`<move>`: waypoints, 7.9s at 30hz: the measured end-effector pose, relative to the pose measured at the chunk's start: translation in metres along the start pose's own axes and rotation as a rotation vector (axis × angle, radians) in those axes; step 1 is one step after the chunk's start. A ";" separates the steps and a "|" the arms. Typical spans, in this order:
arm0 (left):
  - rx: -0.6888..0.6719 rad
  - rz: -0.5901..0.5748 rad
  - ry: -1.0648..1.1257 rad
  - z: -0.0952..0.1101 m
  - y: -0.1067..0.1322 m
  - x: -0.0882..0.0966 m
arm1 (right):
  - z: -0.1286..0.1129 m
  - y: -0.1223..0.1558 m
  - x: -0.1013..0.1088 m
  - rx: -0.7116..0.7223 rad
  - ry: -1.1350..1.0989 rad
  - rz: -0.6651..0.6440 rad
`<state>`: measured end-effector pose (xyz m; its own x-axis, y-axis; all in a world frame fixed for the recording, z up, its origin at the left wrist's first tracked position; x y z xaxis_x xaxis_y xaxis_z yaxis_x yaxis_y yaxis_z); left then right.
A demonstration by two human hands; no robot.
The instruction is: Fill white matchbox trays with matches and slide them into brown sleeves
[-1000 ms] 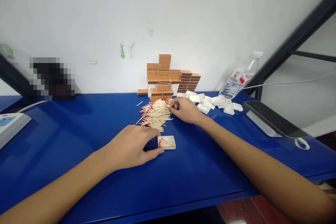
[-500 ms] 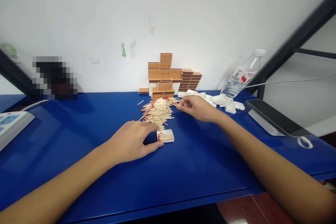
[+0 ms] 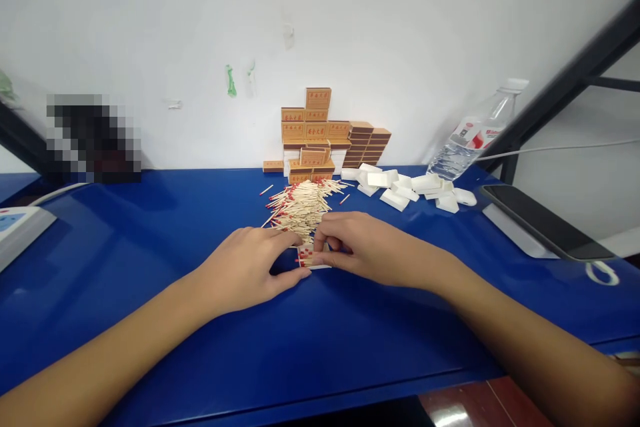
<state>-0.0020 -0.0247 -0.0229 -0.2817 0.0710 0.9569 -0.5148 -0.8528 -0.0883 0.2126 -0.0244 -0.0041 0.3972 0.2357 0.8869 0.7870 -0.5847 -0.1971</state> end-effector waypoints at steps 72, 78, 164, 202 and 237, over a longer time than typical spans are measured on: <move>-0.037 0.153 0.323 0.002 -0.004 -0.002 | 0.008 -0.003 0.000 0.024 0.021 0.116; -0.033 0.240 0.156 -0.002 -0.004 0.010 | 0.004 -0.003 -0.002 0.041 -0.024 0.048; -0.055 -0.019 -0.038 0.005 0.001 0.005 | -0.003 -0.002 -0.001 0.112 -0.033 -0.043; -0.039 -0.027 -0.017 0.005 0.002 0.006 | -0.003 -0.002 -0.001 0.111 0.002 -0.014; -0.037 -0.026 -0.037 0.001 0.001 0.003 | -0.008 -0.003 -0.004 0.105 0.028 -0.050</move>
<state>-0.0023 -0.0262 -0.0203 -0.2379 0.0729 0.9686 -0.5511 -0.8313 -0.0728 0.2053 -0.0298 -0.0035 0.3440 0.2404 0.9077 0.8513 -0.4878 -0.1934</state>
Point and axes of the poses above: each hand's wrist, its own y-axis away from the middle knuckle, its own x-axis out of the back of the hand, z = x × y, the point moved 2 cm from there along -y, towards the middle knuckle, and after that the axes turned 13 degrees about x, right-handed, at the moved point
